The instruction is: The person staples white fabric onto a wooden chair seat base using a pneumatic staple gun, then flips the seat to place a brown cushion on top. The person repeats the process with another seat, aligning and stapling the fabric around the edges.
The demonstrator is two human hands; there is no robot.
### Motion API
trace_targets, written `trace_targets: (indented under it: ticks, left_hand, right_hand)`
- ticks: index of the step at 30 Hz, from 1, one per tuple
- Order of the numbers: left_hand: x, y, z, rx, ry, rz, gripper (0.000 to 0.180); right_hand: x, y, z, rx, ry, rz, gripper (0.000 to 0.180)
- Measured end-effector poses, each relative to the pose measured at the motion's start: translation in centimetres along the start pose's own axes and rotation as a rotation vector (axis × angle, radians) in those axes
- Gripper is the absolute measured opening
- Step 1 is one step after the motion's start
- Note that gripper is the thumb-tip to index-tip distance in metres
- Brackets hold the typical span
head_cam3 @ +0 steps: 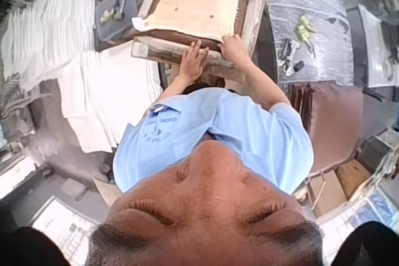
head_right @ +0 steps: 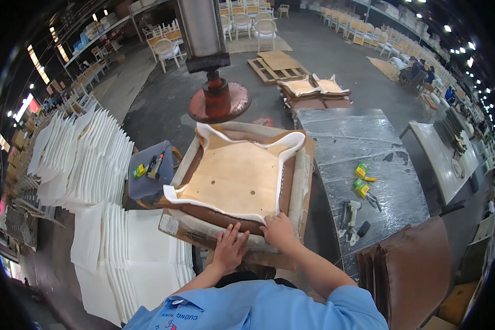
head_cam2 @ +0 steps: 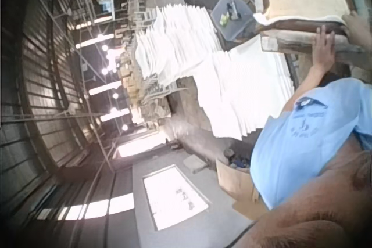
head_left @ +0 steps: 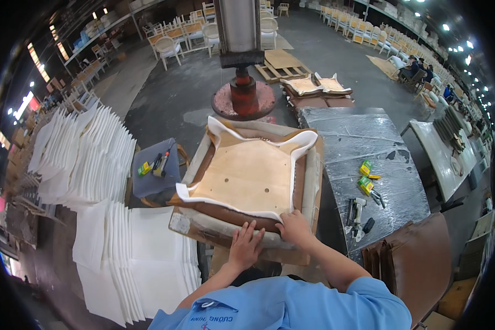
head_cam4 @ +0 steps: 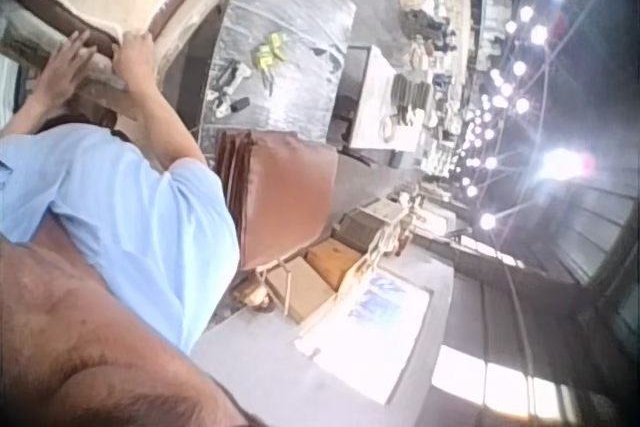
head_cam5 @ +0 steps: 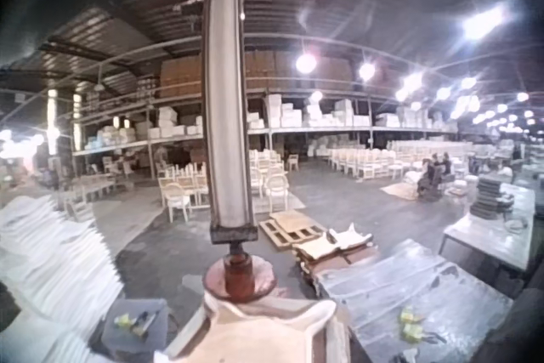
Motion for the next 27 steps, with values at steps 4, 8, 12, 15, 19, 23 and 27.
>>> trace_targets:
  ticks: [4, 8, 12, 15, 19, 23, 27]
  left_hand:
    - [-0.6, -0.3, 0.5, 0.129, -0.039, 0.209, 0.056]
    - [-2.3, -2.8, -0.4, 0.194, -0.004, 0.426, 0.053]
    - [-3.7, -5.5, -1.2, 0.206, 0.050, 0.380, 0.058]
    - [-5.2, -6.6, -2.3, 0.217, 0.085, 0.221, 0.066]
    - [-8.6, -6.8, -4.2, 0.261, 0.120, -0.039, 0.081]
    - [-21.9, -3.4, -11.8, 0.257, 0.426, -0.117, 0.082]
    - [-23.0, 0.3, -15.8, 0.468, 0.232, -0.208, 0.061]
  right_hand:
    - [-0.5, 0.3, 0.2, -0.017, 0.079, 0.008, 0.021]
    - [-1.3, -0.1, -0.9, -0.085, 0.125, 0.003, 0.014]
    - [-0.7, 0.9, -1.8, -0.097, -0.028, 0.068, 0.015]
    - [-1.0, 1.3, -1.6, -0.020, -0.130, 0.047, 0.018]
    - [-8.2, -2.8, -2.5, -0.067, -0.072, 0.013, 0.024]
    - [-25.8, -16.8, -3.5, -0.308, 0.064, 0.187, 0.026]
    - [-33.2, -21.5, 0.5, -0.645, 0.278, 0.172, 0.033]
Point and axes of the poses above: each hand's wrist, its own z-axis away from the middle knuckle, its own x-axis out of the palm, y = z × x, the point moved 10 cm from there along -z, towards the middle knuckle, and after that the axes turned 15 degrees about -z, right-handed, at the moved point
